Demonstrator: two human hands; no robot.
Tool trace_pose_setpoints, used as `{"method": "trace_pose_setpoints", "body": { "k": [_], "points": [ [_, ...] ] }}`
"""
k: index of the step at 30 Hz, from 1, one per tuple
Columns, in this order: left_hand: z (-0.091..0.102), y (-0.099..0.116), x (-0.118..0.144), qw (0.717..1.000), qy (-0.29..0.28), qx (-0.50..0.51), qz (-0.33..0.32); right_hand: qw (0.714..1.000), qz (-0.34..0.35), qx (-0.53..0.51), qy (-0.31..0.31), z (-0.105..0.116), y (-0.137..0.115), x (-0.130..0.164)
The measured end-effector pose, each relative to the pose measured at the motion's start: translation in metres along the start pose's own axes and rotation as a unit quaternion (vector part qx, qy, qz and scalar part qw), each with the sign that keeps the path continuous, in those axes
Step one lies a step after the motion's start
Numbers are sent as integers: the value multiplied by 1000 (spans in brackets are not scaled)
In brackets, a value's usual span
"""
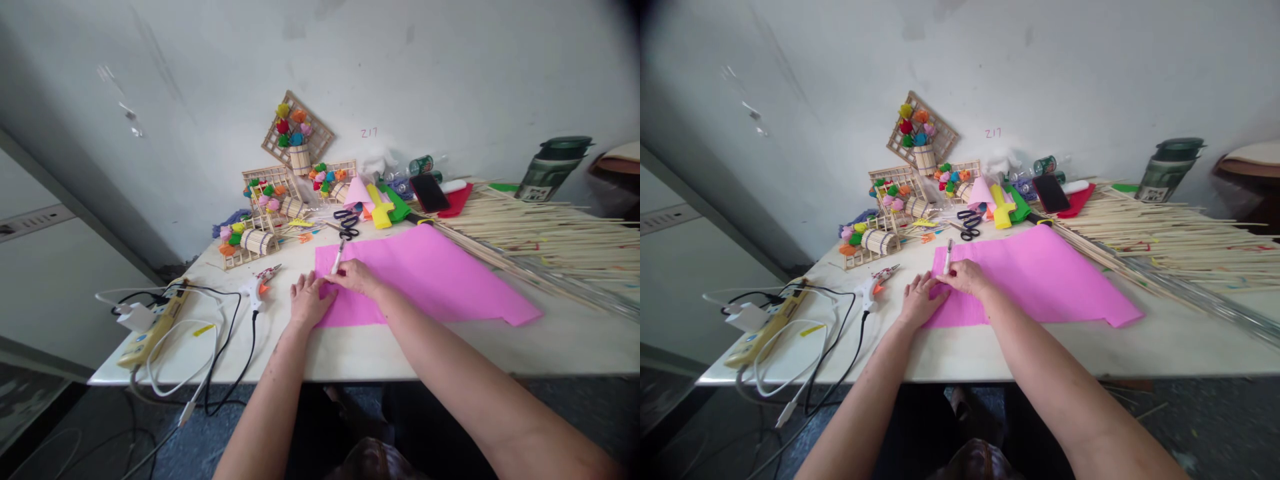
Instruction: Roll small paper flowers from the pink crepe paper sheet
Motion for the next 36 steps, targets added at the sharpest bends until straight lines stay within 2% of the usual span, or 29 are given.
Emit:
{"method": "trace_pose_setpoints", "body": {
  "k": [13,19,24,27,32,36],
  "points": [
    [2,1,0,1000,-5,7,2,1000,2,18,-4,1,-5,1],
    [2,0,1,1000,12,23,3,994,-29,-105,23,2,3,-2],
    [-1,-2,0,998,44,36,13,984,-17,-168,53,3,14,-6],
    [-1,-2,0,999,41,32,12,987,11,-159,30,6,14,-5],
    [1,-1,0,999,34,29,13,991,16,-119,-56,8,4,1],
    [0,-2,0,999,32,29,15,993,45,-75,-76,8,-5,2]
  ]
}}
Point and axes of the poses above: each hand's wrist, its own x-axis away from the middle knuckle, its own z-axis out of the back of the hand, y = z × x, the point moved 2 cm from there along -x, towards the middle knuckle, and after that the axes turned 11 degrees about -x, right-handed, at the moved point
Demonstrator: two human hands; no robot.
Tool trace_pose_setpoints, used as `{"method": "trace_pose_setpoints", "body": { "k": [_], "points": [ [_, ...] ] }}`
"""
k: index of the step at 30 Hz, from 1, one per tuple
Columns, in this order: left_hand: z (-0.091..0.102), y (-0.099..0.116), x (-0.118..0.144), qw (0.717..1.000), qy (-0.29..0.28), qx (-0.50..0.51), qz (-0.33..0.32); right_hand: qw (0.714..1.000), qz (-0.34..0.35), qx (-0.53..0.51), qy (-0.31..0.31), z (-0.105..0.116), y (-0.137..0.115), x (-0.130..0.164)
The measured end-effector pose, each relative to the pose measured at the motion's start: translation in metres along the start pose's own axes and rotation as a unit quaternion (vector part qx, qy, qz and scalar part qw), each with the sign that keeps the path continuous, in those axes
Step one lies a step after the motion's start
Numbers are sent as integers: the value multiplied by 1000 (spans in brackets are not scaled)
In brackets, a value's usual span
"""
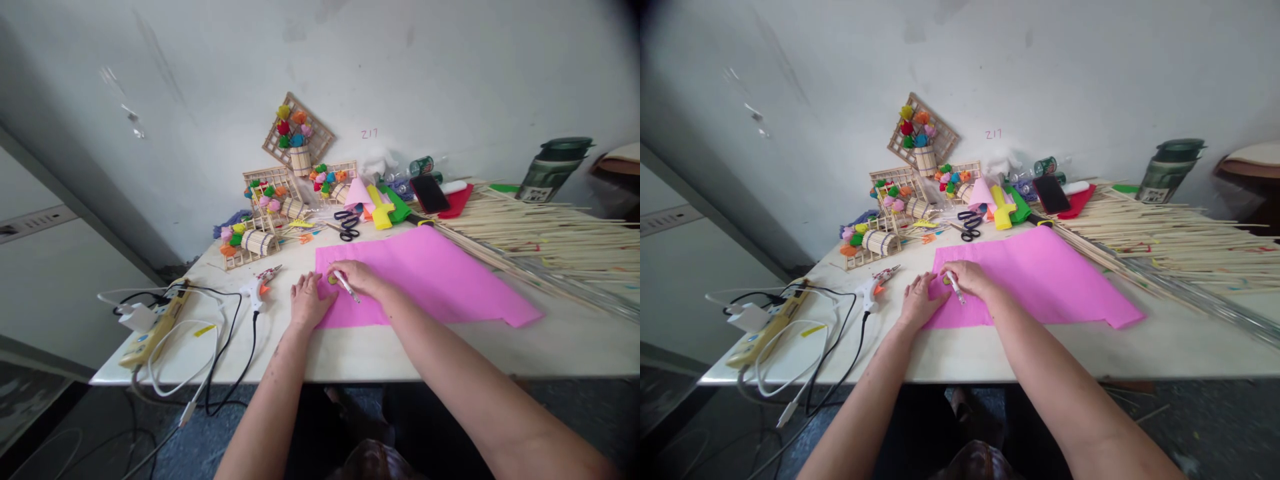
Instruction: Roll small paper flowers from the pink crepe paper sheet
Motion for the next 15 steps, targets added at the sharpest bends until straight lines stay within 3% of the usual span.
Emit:
{"method": "trace_pose_setpoints", "body": {
  "k": [7,15],
  "points": [
    [-1,0,0,1000,-13,0,7,997,53,52,-9,-3,-1,-2],
    [1,1,1,1000,-18,3,6,999,26,37,5,-4,3,-4]
  ]
}}
Point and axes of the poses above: each hand's wrist, its own x-axis away from the middle knuckle, its own z-axis out of the back of the hand, y = z × x, the point moved 2 cm from there along -x, towards the middle knuckle, and after that the axes turned 11 degrees about -x, right-handed, at the moved point
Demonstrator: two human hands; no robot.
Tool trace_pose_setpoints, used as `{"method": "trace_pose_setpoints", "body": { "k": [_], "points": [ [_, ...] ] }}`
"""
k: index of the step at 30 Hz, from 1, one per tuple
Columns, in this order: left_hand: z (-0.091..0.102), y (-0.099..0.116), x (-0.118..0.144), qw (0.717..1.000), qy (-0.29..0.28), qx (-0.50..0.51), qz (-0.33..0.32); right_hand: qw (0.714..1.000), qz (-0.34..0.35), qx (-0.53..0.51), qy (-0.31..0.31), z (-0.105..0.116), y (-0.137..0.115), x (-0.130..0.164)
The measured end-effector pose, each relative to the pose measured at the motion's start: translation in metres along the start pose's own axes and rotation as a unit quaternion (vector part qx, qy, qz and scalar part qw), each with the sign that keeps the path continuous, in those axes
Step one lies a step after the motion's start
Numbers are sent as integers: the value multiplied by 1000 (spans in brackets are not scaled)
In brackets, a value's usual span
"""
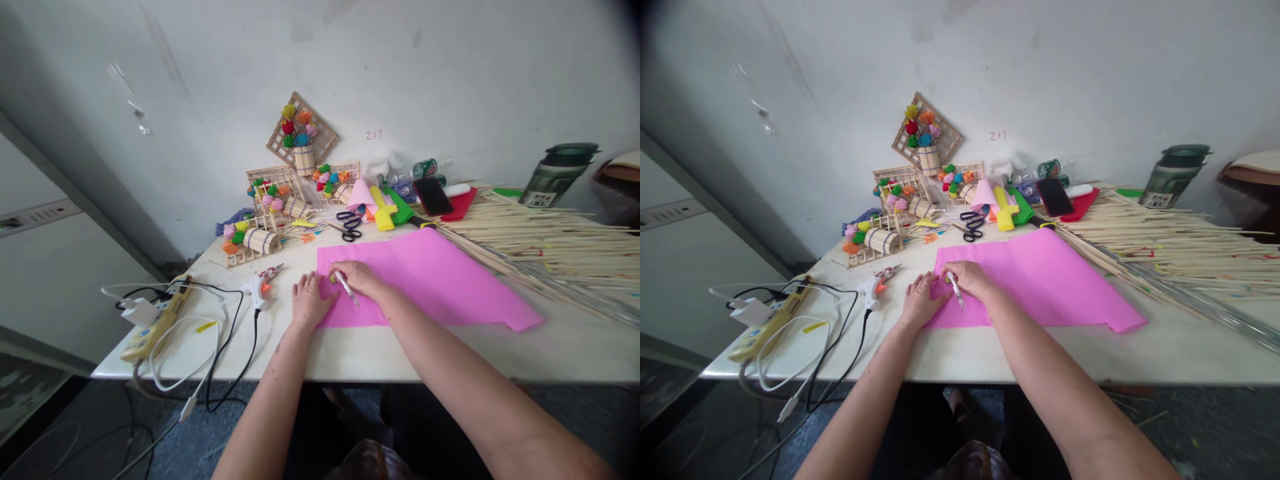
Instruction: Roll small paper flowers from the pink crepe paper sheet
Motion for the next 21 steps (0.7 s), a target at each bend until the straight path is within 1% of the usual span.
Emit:
{"method": "trace_pose_setpoints", "body": {
  "k": [3,6,8,11,14,17,19,21],
  "points": [
    [0,0,1,1000,4,2,-2,999,-30,-18,28,6,3,-1],
    [0,0,1,1000,4,0,-2,996,-41,-33,72,17,5,-1],
    [0,0,1,1000,6,-2,-3,994,-44,-45,89,25,4,-2],
    [0,1,1,1000,6,-6,0,994,-53,-36,85,39,1,-6],
    [0,1,1,1000,2,-3,5,997,-48,-17,63,48,-2,-8],
    [0,0,1,1000,2,2,5,999,-32,-20,37,45,0,-4],
    [-1,0,1,1000,5,2,0,997,-32,-51,52,39,7,3],
    [-2,-1,1,1000,9,1,-4,993,-50,-85,57,30,15,10]
  ]
}}
Point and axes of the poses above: each hand's wrist, its own x-axis away from the middle knuckle, its own z-axis out of the back of the hand, y = z × x, the point moved 2 cm from there along -x, towards the middle knuckle, and after that the axes turned 11 degrees about -x, right-handed, at the moved point
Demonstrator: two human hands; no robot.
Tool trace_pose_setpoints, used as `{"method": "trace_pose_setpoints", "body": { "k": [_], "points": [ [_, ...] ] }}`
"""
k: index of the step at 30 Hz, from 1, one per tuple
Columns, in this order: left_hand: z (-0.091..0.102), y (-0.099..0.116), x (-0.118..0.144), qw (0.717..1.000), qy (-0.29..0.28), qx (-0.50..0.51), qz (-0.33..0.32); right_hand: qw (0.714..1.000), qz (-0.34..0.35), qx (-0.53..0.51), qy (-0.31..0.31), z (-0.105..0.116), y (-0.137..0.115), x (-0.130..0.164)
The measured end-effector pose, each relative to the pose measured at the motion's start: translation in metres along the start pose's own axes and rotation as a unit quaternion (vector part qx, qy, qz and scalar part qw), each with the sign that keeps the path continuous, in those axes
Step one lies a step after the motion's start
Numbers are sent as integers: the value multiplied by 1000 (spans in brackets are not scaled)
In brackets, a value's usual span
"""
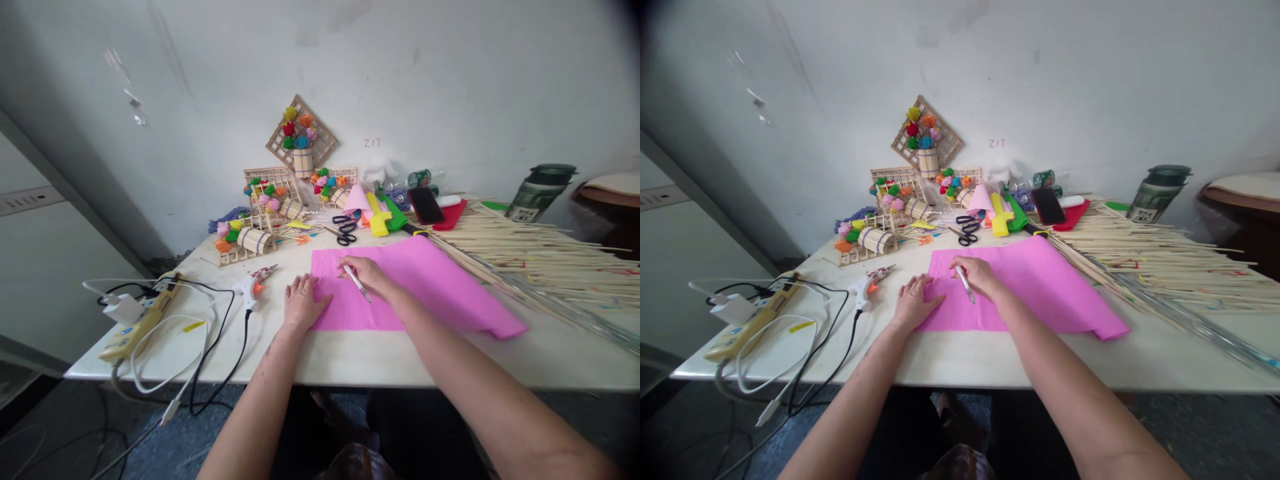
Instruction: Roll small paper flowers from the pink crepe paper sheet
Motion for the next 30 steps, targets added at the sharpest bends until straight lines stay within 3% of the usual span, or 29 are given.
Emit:
{"method": "trace_pose_setpoints", "body": {
  "k": [6,16,19,23,27,30],
  "points": [
    [0,0,0,1000,-5,-5,5,1000,12,7,3,-8,15,5],
    [1,1,1,1000,-2,-5,2,999,26,1,-46,-9,7,7],
    [0,1,1,1000,0,-8,2,997,-1,-45,-63,-8,4,9],
    [-1,2,2,1000,8,-13,0,992,-55,-112,-16,-2,8,9],
    [14,4,2,999,21,-30,3,998,-42,-45,26,2,16,8],
    [32,12,-4,997,32,-53,-38,999,-29,11,35,1,16,10]
  ]
}}
Point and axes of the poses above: each hand's wrist, its own x-axis away from the middle knuckle, its own z-axis out of the back of the hand, y = z × x, the point moved 2 cm from there along -x, towards the middle knuckle, and after that the axes turned 11 degrees about -x, right-handed, at the moved point
